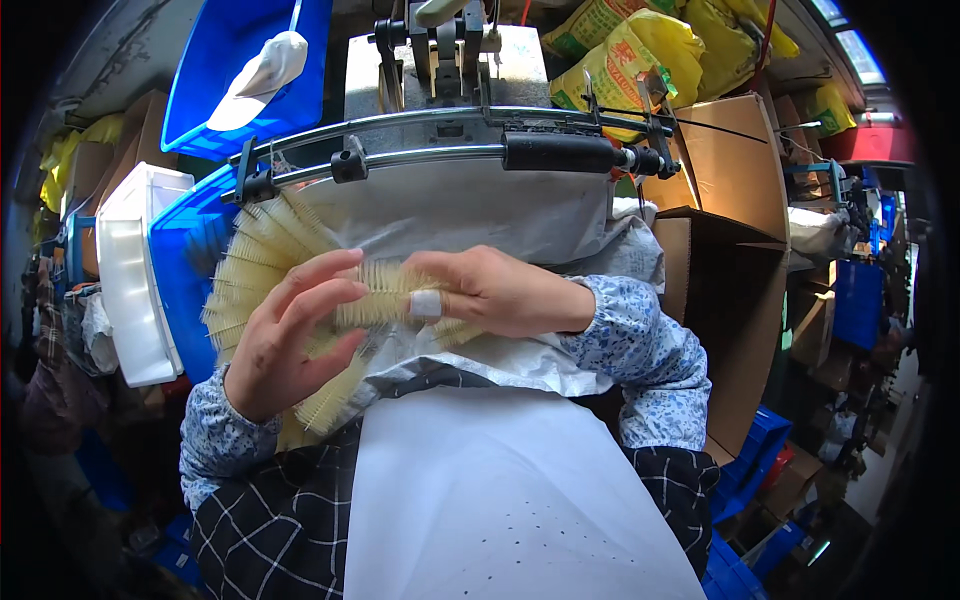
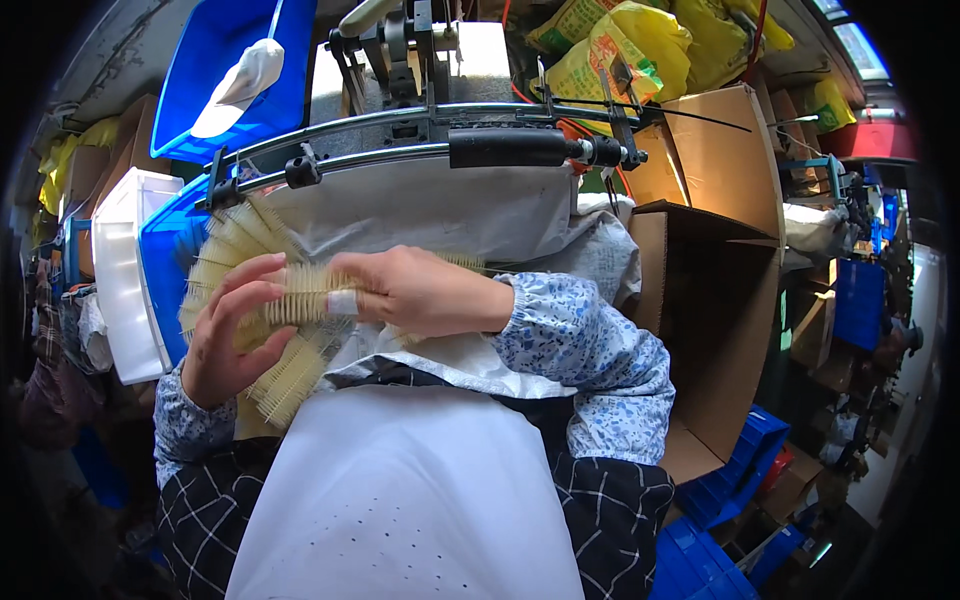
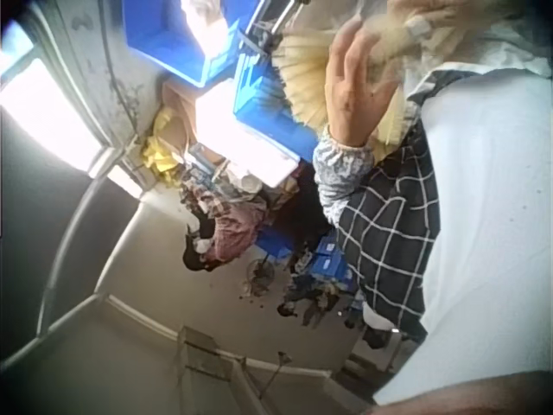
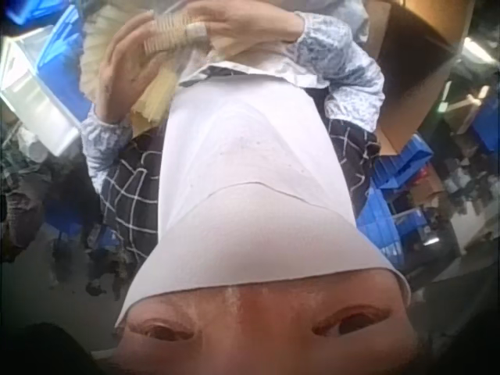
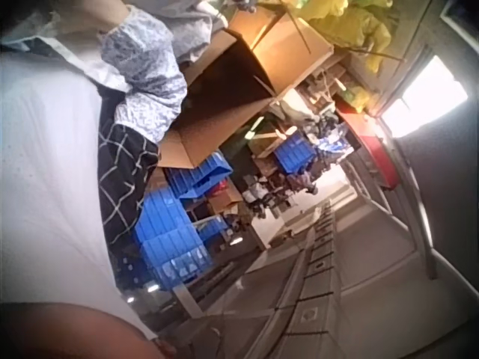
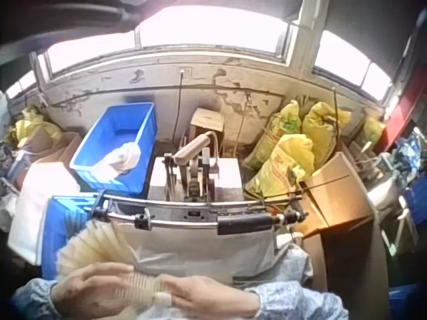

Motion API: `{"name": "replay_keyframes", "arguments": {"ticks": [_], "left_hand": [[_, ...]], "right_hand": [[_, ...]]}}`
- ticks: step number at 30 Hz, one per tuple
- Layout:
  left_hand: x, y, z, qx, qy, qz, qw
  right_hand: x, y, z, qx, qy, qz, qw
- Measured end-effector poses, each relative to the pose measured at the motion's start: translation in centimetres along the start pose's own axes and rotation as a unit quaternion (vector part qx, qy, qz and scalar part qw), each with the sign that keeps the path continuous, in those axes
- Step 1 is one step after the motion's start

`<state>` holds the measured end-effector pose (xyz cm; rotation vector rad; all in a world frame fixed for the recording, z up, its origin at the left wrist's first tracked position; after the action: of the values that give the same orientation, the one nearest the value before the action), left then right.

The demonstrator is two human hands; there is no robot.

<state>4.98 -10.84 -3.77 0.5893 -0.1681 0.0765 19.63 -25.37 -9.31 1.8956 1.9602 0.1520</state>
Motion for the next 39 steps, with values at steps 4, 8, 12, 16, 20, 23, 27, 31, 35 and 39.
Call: {"name": "replay_keyframes", "arguments": {"ticks": [4, 8, 12, 16, 20, 23, 27, 31, 35, 39], "left_hand": [[-1.6, 1.2, -0.7, 0.051, 0.055, 0.026, 0.997], [-3.8, 2.1, -2.8, 0.255, 0.131, 0.011, 0.958], [-8.2, 3.2, -5.7, 0.285, 0.329, -0.054, 0.899], [-8.2, 3.3, -6.2, 0.237, 0.31, 0.002, 0.921], [-7.8, 4.0, -7.1, 0.277, 0.263, 0.081, 0.921], [-7.8, 4.3, -7.1, 0.235, 0.312, 0.071, 0.918], [-8.1, 4.2, -7.6, 0.194, 0.336, 0.068, 0.919], [-7.9, 4.0, -7.5, 0.203, 0.325, 0.066, 0.921], [-7.9, 4.0, -7.5, 0.201, 0.319, 0.07, 0.923], [-8.0, 3.9, -7.7, 0.184, 0.309, 0.082, 0.929]], "right_hand": [[1.3, 9.8, 6.2, -0.519, 0.015, 0.464, 0.718], [2.1, 14.4, 12.4, -0.603, -0.159, 0.414, 0.663], [3.4, 14.5, 12.9, -0.581, -0.16, 0.401, 0.69], [3.4, 14.4, 12.9, -0.584, -0.157, 0.407, 0.685], [3.0, 14.6, 12.9, -0.572, -0.131, 0.415, 0.696], [3.0, 14.7, 12.7, -0.561, -0.13, 0.407, 0.709], [3.9, 15.8, 14.1, -0.582, -0.13, 0.389, 0.702], [5.1, 16.9, 15.4, -0.608, -0.133, 0.386, 0.681], [5.2, 17.0, 16.0, -0.599, -0.166, 0.371, 0.69], [4.6, 17.0, 15.8, -0.614, -0.187, 0.369, 0.672]]}}
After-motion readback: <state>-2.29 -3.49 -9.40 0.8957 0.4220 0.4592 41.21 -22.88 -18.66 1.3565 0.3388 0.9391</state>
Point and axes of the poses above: each hand's wrist, its own x-axis towards the middle knuckle, its own y-axis out of the back of the hand, z = x × y, the point moved 2 cm from there along x, towards the middle knuckle, and after that the axes turned 12 degrees about -x, right-handed, at the moved point
